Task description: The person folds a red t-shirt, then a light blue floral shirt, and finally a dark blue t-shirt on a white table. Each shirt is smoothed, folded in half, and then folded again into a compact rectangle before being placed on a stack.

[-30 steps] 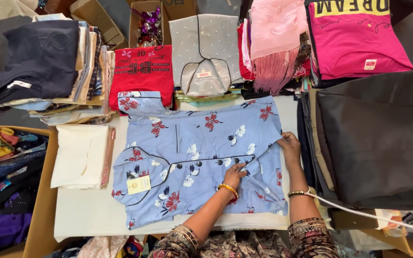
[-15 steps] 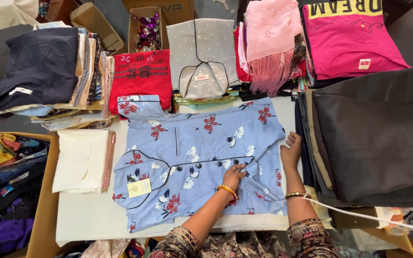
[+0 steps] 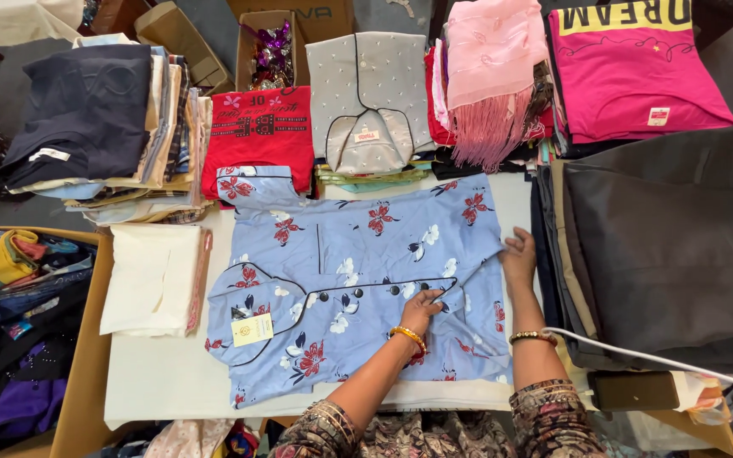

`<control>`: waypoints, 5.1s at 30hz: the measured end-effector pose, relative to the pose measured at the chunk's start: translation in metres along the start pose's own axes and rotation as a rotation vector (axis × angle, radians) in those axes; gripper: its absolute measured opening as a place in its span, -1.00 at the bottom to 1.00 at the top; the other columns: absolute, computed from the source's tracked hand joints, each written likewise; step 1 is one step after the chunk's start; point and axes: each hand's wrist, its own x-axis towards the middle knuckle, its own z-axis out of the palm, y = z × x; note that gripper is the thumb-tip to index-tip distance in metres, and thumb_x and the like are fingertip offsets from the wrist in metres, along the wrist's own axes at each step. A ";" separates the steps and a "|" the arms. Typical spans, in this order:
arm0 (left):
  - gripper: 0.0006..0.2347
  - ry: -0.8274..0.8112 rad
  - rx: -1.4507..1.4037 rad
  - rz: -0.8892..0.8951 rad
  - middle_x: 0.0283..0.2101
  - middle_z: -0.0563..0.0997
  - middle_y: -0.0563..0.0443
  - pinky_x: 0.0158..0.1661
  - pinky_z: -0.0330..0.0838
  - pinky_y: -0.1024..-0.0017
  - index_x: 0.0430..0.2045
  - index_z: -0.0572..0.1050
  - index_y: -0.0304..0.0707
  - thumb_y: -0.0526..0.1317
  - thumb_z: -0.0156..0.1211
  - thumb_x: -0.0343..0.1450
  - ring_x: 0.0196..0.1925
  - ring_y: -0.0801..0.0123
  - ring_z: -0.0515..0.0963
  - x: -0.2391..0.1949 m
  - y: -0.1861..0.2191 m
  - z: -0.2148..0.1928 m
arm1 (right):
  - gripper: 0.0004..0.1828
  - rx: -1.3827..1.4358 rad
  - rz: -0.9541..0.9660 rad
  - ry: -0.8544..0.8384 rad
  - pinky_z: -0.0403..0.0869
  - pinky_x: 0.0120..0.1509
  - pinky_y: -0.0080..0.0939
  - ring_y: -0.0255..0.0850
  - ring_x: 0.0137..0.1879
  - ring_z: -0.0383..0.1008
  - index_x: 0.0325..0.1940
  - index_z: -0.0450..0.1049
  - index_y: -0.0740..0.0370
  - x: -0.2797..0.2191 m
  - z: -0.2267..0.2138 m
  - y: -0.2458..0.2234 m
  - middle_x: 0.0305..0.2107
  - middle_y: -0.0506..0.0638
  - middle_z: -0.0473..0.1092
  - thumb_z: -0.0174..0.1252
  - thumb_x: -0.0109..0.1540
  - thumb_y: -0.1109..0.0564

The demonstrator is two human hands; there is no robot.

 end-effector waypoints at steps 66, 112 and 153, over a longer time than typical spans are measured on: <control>-0.34 1.420 0.958 0.315 0.17 0.33 -0.34 0.15 0.27 -0.11 0.30 0.30 -0.18 0.01 0.39 0.31 0.19 -0.24 0.32 -0.234 -0.011 -0.347 | -0.31 -1.108 -0.677 -0.541 -0.02 0.42 0.37 0.05 0.49 0.11 0.21 0.44 -0.04 -0.234 -0.052 -0.021 0.35 0.08 0.20 0.27 0.00 -0.17; -0.69 1.618 -0.353 0.238 0.26 0.18 -0.22 -0.09 0.68 0.15 -0.36 0.60 -0.39 -0.29 0.51 0.09 0.02 0.08 0.49 -0.074 0.120 -0.307 | -0.59 -1.266 -0.742 -0.120 0.30 0.20 -0.02 -0.07 0.13 0.39 0.00 0.51 0.01 -0.108 0.001 -0.036 -0.05 -0.10 0.43 0.18 0.10 0.31; -0.42 1.025 0.398 0.504 0.10 0.45 -0.19 0.01 0.47 0.22 0.22 0.36 -0.15 -0.34 0.34 0.24 0.00 0.10 0.54 0.073 0.214 -0.364 | -0.35 -1.055 -0.429 -0.039 0.27 0.30 0.23 0.07 0.34 0.26 0.27 0.48 -0.06 0.005 0.068 -0.074 0.16 0.02 0.41 0.34 0.06 0.01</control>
